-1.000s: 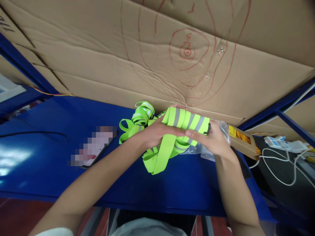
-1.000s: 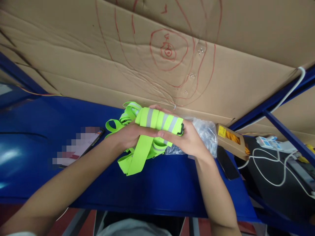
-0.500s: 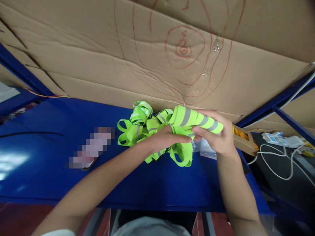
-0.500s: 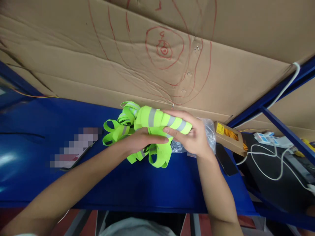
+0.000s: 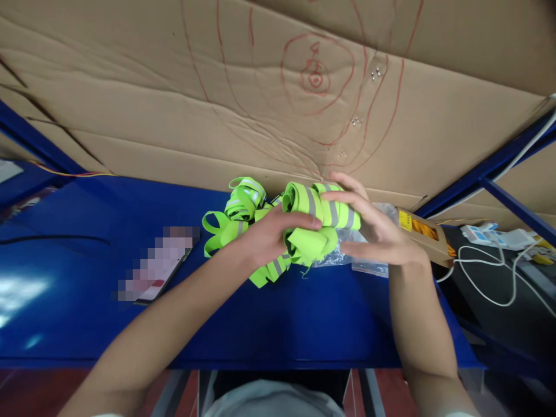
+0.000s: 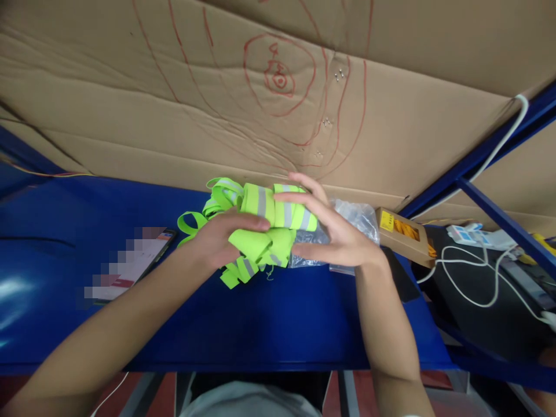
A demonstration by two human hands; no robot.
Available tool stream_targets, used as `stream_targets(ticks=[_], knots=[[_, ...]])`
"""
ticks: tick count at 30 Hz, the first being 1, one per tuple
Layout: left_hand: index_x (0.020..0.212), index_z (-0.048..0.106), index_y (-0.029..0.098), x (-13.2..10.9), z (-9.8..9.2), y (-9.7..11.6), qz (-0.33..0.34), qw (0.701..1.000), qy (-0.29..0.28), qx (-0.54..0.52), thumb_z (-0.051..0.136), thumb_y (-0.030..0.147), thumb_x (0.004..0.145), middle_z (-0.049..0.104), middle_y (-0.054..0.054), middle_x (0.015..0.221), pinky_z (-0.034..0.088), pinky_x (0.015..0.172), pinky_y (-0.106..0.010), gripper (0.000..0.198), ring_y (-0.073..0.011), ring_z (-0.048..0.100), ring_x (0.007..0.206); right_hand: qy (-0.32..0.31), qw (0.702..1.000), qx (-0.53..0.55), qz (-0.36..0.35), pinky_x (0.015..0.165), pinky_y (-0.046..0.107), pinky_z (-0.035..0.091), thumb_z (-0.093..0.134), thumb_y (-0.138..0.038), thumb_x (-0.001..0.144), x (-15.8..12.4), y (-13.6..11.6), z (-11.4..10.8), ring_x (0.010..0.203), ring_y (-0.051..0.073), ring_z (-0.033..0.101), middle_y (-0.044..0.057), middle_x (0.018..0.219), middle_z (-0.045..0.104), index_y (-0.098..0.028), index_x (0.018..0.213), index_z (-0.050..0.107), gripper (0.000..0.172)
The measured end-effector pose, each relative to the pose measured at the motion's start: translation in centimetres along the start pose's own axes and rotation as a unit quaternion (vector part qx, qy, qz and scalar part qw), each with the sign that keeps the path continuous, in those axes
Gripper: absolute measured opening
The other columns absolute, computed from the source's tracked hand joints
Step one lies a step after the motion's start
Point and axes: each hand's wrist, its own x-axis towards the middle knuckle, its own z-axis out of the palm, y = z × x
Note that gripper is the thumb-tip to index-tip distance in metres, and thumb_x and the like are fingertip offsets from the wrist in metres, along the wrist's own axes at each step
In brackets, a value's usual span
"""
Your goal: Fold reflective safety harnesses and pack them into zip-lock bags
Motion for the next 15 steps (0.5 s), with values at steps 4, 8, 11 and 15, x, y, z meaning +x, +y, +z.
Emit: stream_targets(ticks=[4,8,11,15], knots=[[0.131,0.066,0.023,-0.4,0.1,0.4,0.041,0.998,-0.032,0.040,0.086,0.010,0.060,0.073,-0.006,0.122,0.058,0.082,-0.030,0.075,-0.0260,0.072,0.106,0.071,0.982,0.145,0.099,0.124,0.052,0.044,0.061,-0.070,0.094,0.0,1.5,-0.1,0.152,0.029,0.046,0.003,0.165,0.047,-0.035,0.153,0.050,0.069],[0.142,0.059,0.027,-0.4,-0.5,0.1,0.049,0.994,-0.051,0.079,0.084,0.006,0.059,0.071,-0.005,0.129,0.058,0.076,-0.027,0.089,-0.0222,0.072,0.101,0.051,0.967,0.190,0.162,0.112,0.047,0.055,0.087,-0.050,0.081,0.3,1.6,0.9,0.134,0.028,0.063,0.004,0.150,0.063,-0.033,0.140,0.062,0.066],[0.138,0.061,0.026,0.0,-0.8,-0.2,0.059,0.995,-0.054,0.067,0.077,0.004,0.056,0.074,-0.003,0.115,0.055,0.063,-0.023,0.086,-0.0166,0.070,0.080,0.084,0.965,0.193,0.159,0.110,0.047,0.056,0.092,-0.041,0.077,0.6,0.9,1.6,0.129,0.028,0.066,0.003,0.142,0.068,-0.032,0.132,0.067,0.062],[0.124,0.067,0.025,0.1,-0.5,-0.2,0.010,0.997,-0.060,0.039,0.070,0.007,0.050,0.069,0.005,0.079,0.050,0.051,-0.022,0.076,-0.0134,0.061,0.058,0.068,0.958,0.256,0.110,0.114,0.046,0.052,0.091,-0.034,0.078,1.2,0.2,2.3,0.130,0.027,0.064,0.004,0.138,0.070,-0.028,0.126,0.069,0.053]])
